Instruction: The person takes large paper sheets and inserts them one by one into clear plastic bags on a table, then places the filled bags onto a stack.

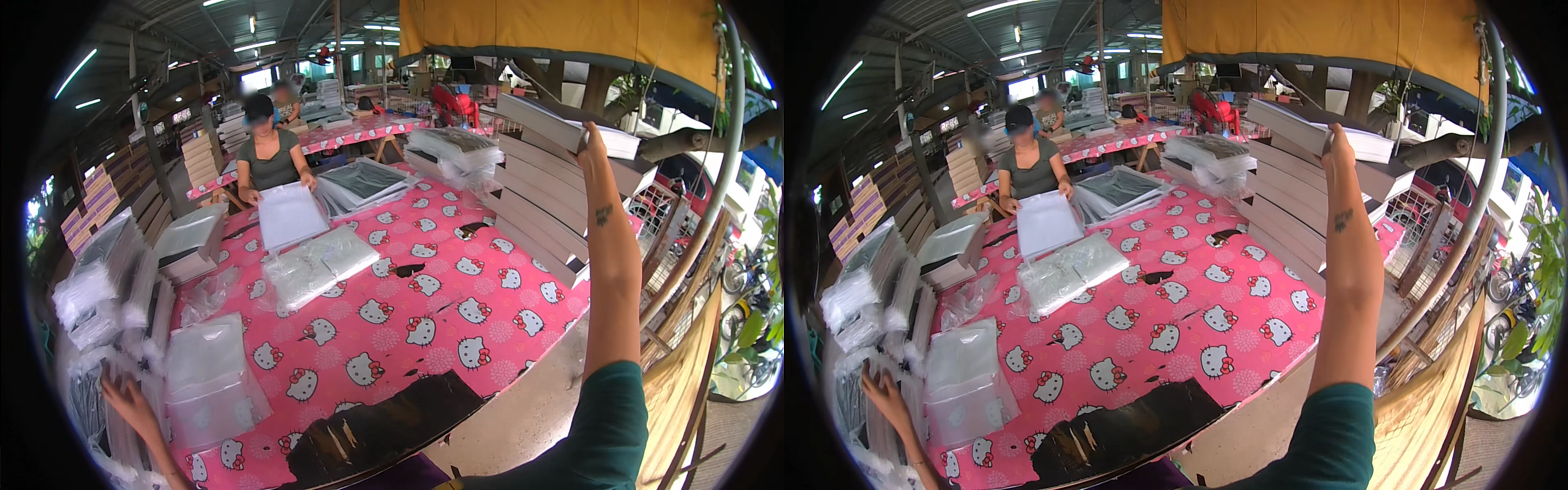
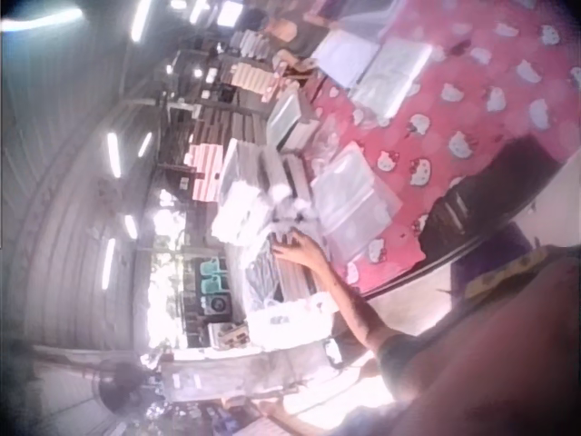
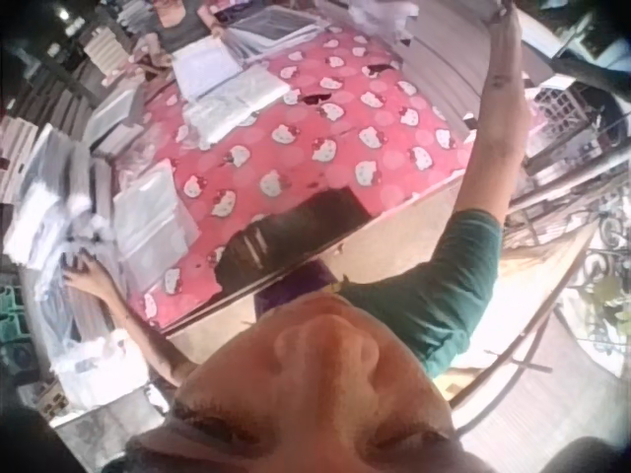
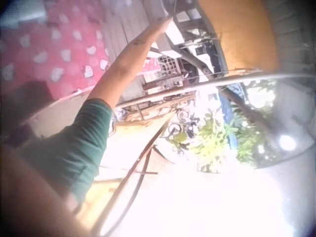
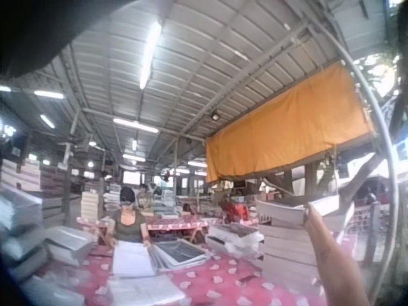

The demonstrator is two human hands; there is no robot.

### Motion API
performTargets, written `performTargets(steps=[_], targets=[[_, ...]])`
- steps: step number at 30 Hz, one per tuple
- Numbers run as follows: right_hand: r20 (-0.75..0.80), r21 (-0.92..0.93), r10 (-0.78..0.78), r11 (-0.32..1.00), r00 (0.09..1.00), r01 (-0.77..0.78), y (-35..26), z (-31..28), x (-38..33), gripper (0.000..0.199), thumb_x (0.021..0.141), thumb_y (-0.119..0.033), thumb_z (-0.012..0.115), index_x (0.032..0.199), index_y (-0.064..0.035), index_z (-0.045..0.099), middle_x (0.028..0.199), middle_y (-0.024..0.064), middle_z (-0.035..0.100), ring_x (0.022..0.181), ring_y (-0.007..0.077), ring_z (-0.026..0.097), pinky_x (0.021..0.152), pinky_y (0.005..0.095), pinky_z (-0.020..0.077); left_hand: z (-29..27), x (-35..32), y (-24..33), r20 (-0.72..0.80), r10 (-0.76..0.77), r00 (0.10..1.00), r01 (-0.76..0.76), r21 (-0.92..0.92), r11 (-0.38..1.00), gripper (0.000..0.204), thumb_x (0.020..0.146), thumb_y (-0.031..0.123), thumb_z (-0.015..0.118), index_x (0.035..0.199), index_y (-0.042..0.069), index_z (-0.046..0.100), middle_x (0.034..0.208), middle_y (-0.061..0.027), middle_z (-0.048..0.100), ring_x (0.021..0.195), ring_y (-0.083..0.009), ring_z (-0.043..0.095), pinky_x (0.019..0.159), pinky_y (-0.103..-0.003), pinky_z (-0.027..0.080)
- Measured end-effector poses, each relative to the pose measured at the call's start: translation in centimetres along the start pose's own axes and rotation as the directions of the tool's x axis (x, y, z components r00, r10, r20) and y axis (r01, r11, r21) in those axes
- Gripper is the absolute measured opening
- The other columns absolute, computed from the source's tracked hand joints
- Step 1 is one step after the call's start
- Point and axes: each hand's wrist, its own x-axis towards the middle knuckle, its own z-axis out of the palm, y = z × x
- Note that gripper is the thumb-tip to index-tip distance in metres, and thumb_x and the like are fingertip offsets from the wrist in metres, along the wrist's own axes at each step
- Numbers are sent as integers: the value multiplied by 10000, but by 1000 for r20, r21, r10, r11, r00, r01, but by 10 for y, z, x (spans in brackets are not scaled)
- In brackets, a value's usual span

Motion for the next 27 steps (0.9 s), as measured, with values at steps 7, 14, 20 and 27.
performTargets(steps=[7,14,20,27], targets=[[-60,238,-186,952,981,195,51,25,-196,861,593,-128,796,1201,40,211,1159,186,439,1019,263,528,786,386,513,93,-37,186,450,213,867,20,-459,888,549,828,17,592,1343,60,405,1281,-115,475,1105,-212,524,846,-320,482],[154,284,-174,951,973,125,112,-55,-434,554,743,-132,734,1139,-40,358,1046,111,518,970,197,539,777,333,473,185,-117,422,919,383,-95,993,115,-29,905,796,589,618,1400,8,279,1333,-193,439,1135,-322,522,980,-465,397],[433,-30,-142,985,890,171,176,-103,-558,646,666,-102,772,1136,-28,335,1032,121,480,1007,201,485,873,351,426,136,-186,380,981,172,95,928,-25,-371,428,812,317,656,1147,67,564,1131,-83,596,1043,-248,573,905,-397,474],[825,-58,-122,953,552,298,198,-94,-631,798,652,-144,805,1234,69,302,1191,244,502,1137,220,504,907,361,442,77,-196,248,952,-4,305,842,-272,-467,518,858,402,587,1222,42,506,1161,-102,580,1011,-248,590,898,-360,475]])
